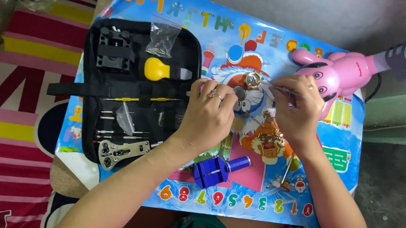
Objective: The person sits at a low table with a watch repair tool kit, uses a case knife tool to pry open the back of a wristwatch, then uses small screwdrivers and tweezers to work on the watch movement and parts, holding the watch in a blue repair holder.
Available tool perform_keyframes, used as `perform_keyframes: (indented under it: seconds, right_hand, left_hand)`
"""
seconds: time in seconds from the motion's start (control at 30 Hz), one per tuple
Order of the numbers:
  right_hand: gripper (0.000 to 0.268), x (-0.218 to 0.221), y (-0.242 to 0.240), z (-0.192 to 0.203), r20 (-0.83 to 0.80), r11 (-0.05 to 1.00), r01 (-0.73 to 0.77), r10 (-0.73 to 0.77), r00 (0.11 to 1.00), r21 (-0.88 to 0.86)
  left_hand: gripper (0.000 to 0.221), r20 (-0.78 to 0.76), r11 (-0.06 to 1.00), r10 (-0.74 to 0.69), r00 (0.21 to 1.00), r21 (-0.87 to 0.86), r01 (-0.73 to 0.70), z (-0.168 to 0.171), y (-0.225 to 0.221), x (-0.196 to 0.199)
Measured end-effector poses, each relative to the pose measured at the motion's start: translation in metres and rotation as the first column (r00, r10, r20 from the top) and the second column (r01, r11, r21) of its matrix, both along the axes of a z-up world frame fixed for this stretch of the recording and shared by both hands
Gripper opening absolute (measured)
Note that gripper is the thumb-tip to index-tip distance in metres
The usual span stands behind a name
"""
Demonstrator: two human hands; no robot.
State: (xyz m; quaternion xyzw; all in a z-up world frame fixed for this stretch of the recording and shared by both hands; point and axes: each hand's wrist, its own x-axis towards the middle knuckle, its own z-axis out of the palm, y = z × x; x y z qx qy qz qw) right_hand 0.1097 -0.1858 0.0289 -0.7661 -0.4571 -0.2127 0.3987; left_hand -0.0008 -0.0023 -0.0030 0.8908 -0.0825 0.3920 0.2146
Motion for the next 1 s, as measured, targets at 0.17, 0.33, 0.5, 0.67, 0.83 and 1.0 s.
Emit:
perform_keyframes:
  seconds: [0.17, 0.33, 0.5, 0.67, 0.83, 1.0]
  right_hand:
    - [0.018, -0.007, 0.004, 0.017, 0.077, 0.998, 0.044, -0.039, 0.996, -0.054]
    - [0.013, -0.024, -0.041, 0.043, 0.074, 0.987, 0.153, -0.15, 0.986, -0.044]
    - [0.011, -0.058, -0.086, 0.071, 0.066, 0.94, 0.31, -0.304, 0.951, -0.14]
    - [0.013, -0.079, -0.129, 0.056, 0.141, 0.704, 0.416, -0.415, 0.899, -0.576]
    - [0.007, -0.105, -0.132, 0.064, 0.229, 0.741, 0.364, -0.283, 0.932, -0.564]
    - [0.003, -0.188, -0.155, 0.078, 0.085, 0.972, 0.043, -0.064, 0.994, 0.231]
  left_hand:
    - [0.011, 0.003, 0.999, -0.003, 1.0, -0.035, 0.003, -0.002, -0.002, 0.0]
    - [0.005, 0.007, 0.998, -0.04, 0.999, -0.053, 0.04, 0.006, -0.004, -0.003]
    - [0.02, -0.027, 0.997, -0.066, 0.997, -0.034, 0.065, 0.015, -0.003, -0.005]
    - [0.02, -0.022, 0.997, -0.072, 0.997, -0.011, 0.072, 0.012, -0.006, -0.004]
    - [0.008, 0.068, 0.995, -0.069, 0.995, 0.075, 0.064, -0.006, -0.005, 0.003]
    - [0.007, 0.047, 0.996, -0.085, 0.995, 0.024, 0.084, 0.003, -0.007, -0.003]
